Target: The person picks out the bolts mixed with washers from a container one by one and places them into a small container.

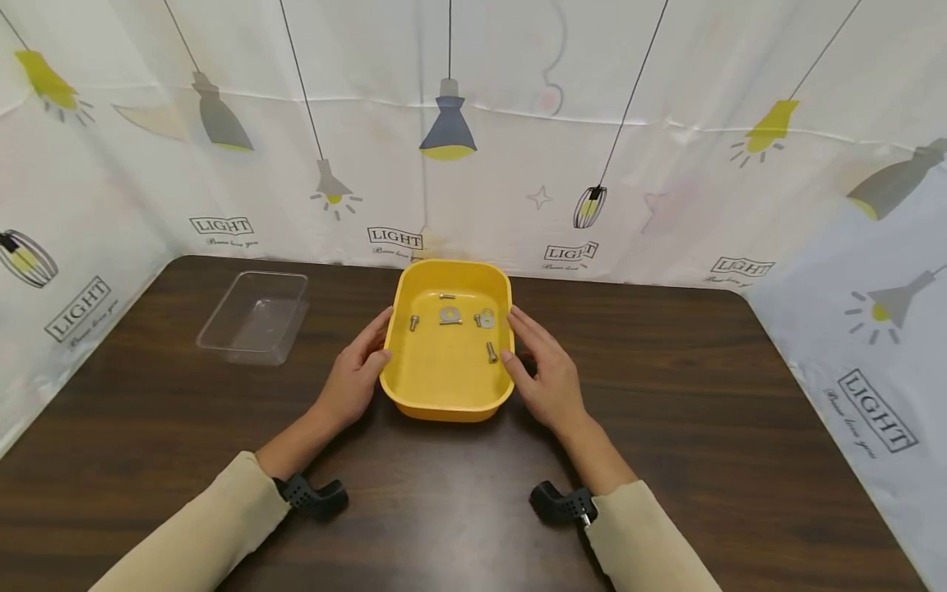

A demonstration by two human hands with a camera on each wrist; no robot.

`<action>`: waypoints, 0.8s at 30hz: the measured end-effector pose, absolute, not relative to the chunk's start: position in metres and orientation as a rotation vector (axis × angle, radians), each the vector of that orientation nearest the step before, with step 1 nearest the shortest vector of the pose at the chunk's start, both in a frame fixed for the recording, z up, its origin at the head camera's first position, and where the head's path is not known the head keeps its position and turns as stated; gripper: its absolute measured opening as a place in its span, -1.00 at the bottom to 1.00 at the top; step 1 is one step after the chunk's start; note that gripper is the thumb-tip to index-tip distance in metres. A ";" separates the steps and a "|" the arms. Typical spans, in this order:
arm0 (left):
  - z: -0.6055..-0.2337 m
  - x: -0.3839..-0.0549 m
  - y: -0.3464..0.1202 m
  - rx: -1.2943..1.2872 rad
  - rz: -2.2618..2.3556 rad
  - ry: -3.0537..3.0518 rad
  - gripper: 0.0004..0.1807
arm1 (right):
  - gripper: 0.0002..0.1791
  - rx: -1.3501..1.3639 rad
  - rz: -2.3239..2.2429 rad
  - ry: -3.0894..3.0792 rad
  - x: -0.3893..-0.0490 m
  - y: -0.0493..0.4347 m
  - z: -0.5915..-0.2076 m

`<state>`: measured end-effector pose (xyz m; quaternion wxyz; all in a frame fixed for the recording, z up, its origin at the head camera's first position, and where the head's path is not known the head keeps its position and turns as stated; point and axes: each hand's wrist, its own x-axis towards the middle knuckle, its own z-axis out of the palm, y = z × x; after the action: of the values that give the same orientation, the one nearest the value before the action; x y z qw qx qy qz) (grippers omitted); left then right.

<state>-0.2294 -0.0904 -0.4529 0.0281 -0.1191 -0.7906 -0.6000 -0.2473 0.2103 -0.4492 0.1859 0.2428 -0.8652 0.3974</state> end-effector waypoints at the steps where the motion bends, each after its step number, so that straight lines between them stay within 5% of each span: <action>1: -0.453 -0.229 -0.091 -0.365 -1.848 -2.443 -0.34 | -0.45 0.689 1.113 -2.433 -0.247 0.210 -0.450; 24: -0.449 -0.230 -0.092 -0.380 -1.841 -2.458 -0.33 | -0.45 0.495 1.421 -2.549 -0.249 0.209 -0.447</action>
<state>-0.2302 -0.0920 -0.4493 0.0238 -0.1226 -0.7941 -0.5948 -0.2492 0.2090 -0.4473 0.0908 0.1664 -0.8576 0.4780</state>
